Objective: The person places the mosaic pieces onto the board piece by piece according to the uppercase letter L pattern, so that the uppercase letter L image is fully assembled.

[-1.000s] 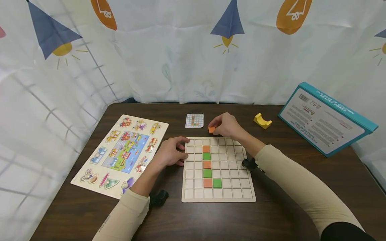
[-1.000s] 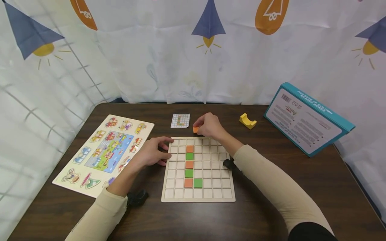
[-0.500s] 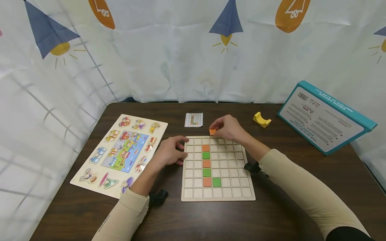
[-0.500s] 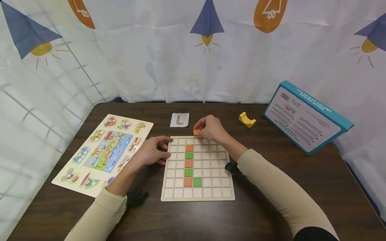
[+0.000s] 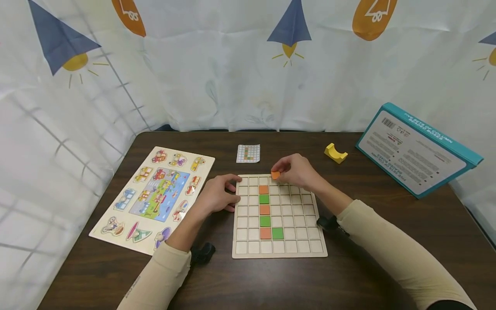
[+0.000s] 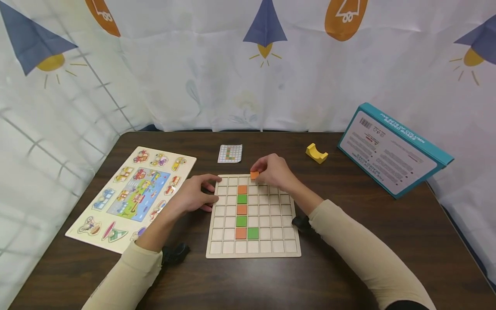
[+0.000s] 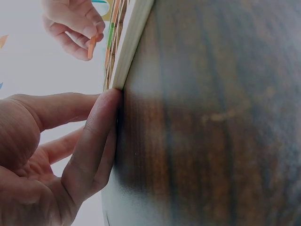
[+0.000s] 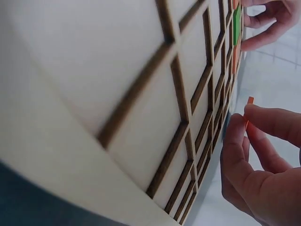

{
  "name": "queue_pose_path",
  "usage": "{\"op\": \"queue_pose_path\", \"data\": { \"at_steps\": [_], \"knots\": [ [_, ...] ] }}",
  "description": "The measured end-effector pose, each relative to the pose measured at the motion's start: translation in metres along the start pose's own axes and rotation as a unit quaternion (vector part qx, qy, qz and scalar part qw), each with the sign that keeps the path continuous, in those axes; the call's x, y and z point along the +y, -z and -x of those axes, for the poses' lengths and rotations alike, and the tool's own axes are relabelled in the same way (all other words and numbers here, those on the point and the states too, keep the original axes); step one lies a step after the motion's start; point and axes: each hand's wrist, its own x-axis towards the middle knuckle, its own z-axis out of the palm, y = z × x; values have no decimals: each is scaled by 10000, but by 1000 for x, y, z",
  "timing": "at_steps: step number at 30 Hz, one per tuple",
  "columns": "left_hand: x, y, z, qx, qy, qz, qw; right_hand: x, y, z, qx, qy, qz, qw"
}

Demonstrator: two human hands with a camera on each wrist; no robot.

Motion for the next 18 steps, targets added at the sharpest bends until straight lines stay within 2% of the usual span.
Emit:
{"op": "queue_pose_path", "data": {
  "at_steps": [18],
  "knots": [
    [0, 0, -1, -38, 29, 15, 10000, 5, -4, 36, -116, 44, 29, 9999]
  ]
}}
